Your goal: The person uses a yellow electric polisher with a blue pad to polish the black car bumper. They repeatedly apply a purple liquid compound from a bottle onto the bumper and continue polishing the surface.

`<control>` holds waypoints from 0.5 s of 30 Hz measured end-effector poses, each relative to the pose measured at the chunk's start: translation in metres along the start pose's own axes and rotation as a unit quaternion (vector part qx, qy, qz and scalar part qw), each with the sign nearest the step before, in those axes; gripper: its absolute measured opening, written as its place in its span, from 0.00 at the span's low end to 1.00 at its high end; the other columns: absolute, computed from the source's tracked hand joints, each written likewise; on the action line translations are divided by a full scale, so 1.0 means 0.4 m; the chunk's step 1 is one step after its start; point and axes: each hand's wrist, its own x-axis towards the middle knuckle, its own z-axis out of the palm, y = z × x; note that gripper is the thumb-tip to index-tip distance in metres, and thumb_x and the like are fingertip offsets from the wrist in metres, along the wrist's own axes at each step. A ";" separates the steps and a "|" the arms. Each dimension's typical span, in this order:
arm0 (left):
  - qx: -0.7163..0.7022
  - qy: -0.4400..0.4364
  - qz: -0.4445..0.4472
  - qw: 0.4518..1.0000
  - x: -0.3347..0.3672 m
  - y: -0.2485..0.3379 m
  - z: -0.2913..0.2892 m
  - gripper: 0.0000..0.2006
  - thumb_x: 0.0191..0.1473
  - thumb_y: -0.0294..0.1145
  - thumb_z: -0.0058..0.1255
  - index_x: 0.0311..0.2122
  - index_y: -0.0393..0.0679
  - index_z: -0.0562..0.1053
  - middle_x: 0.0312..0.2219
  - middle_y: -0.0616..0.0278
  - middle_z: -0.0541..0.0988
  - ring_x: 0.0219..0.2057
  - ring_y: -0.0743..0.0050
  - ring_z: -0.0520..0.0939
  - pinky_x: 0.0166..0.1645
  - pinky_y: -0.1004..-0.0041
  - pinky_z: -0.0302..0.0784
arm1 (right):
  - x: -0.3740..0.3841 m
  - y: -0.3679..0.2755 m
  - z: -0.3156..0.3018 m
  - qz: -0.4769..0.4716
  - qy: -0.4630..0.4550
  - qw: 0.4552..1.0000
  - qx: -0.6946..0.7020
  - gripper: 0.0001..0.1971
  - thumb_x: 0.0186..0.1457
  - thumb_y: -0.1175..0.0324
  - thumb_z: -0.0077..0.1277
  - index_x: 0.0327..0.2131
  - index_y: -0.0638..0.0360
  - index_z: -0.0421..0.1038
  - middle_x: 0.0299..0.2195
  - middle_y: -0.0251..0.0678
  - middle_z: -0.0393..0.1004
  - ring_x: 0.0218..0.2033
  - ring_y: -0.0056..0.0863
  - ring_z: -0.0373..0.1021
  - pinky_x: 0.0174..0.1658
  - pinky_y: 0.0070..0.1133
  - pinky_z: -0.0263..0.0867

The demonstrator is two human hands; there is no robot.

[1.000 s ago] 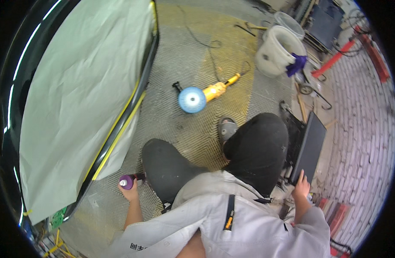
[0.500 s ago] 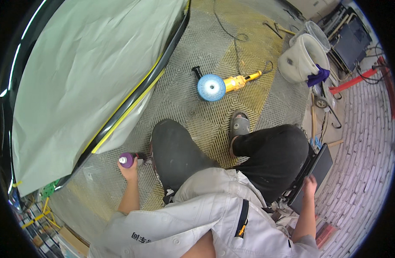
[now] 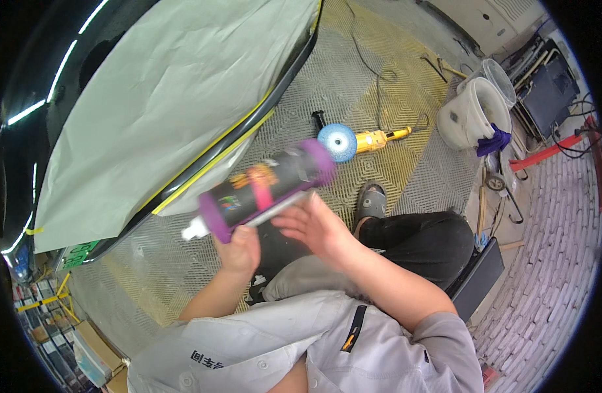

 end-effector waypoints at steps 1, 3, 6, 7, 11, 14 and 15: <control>0.029 -0.036 -0.039 0.998 -0.010 0.001 0.029 0.50 0.46 0.30 0.76 0.71 0.39 0.56 0.61 0.55 0.72 0.62 0.62 0.75 0.68 0.59 0.70 | 0.020 0.018 0.016 -0.082 0.011 0.995 0.055 0.42 0.68 0.34 0.48 0.69 0.60 0.61 0.66 0.41 0.70 0.66 0.33 0.67 0.68 0.33 0.62; 0.092 -0.078 -0.121 0.985 -0.028 0.006 0.063 0.37 0.50 0.31 0.75 0.64 0.41 0.70 0.52 0.59 0.81 0.54 0.63 0.82 0.63 0.63 0.76 | 0.032 0.011 0.006 -0.155 0.050 0.980 0.111 0.38 0.66 0.37 0.54 0.66 0.57 0.66 0.63 0.39 0.74 0.64 0.30 0.70 0.68 0.33 0.63; 0.396 -0.226 -0.202 0.867 0.010 0.118 0.036 0.20 0.51 0.27 0.73 0.51 0.44 0.83 0.44 0.60 0.87 0.47 0.61 0.86 0.58 0.64 0.80 | 0.010 -0.023 -0.064 -0.214 0.141 0.963 0.087 0.38 0.64 0.35 0.54 0.64 0.56 0.69 0.61 0.36 0.75 0.61 0.34 0.72 0.65 0.35 0.67; 0.442 -0.279 0.018 0.852 0.044 0.190 0.026 0.14 0.52 0.28 0.72 0.45 0.46 0.86 0.42 0.60 0.88 0.45 0.59 0.87 0.55 0.63 0.82 | -0.005 -0.043 -0.092 -0.253 0.165 0.950 0.076 0.39 0.62 0.37 0.57 0.65 0.56 0.68 0.61 0.37 0.75 0.61 0.35 0.72 0.66 0.38 0.67; 0.643 -0.262 0.547 0.468 0.205 0.730 0.013 0.11 0.64 0.31 0.55 0.47 0.43 0.84 0.47 0.50 0.86 0.53 0.49 0.84 0.59 0.54 0.79 | -0.075 -0.128 -0.203 -0.371 0.217 0.902 -0.042 0.36 0.63 0.48 0.61 0.67 0.58 0.66 0.62 0.39 0.74 0.63 0.35 0.72 0.68 0.39 0.67; 0.677 -0.004 0.612 0.408 0.395 0.999 0.116 0.19 0.71 0.34 0.47 0.59 0.33 0.78 0.57 0.44 0.82 0.61 0.49 0.81 0.70 0.58 0.70 | -0.052 -0.207 -0.220 -0.388 0.255 0.873 -0.150 0.32 0.59 0.66 0.68 0.64 0.60 0.67 0.59 0.37 0.76 0.60 0.33 0.75 0.65 0.33 0.70; 0.728 0.012 0.606 0.321 0.481 1.045 0.162 0.22 0.73 0.38 0.45 0.64 0.38 0.75 0.59 0.47 0.82 0.62 0.52 0.81 0.70 0.60 0.70 | -0.035 -0.227 -0.209 -0.363 0.281 0.870 -0.178 0.34 0.54 0.73 0.72 0.63 0.61 0.67 0.57 0.35 0.76 0.58 0.29 0.74 0.63 0.30 0.70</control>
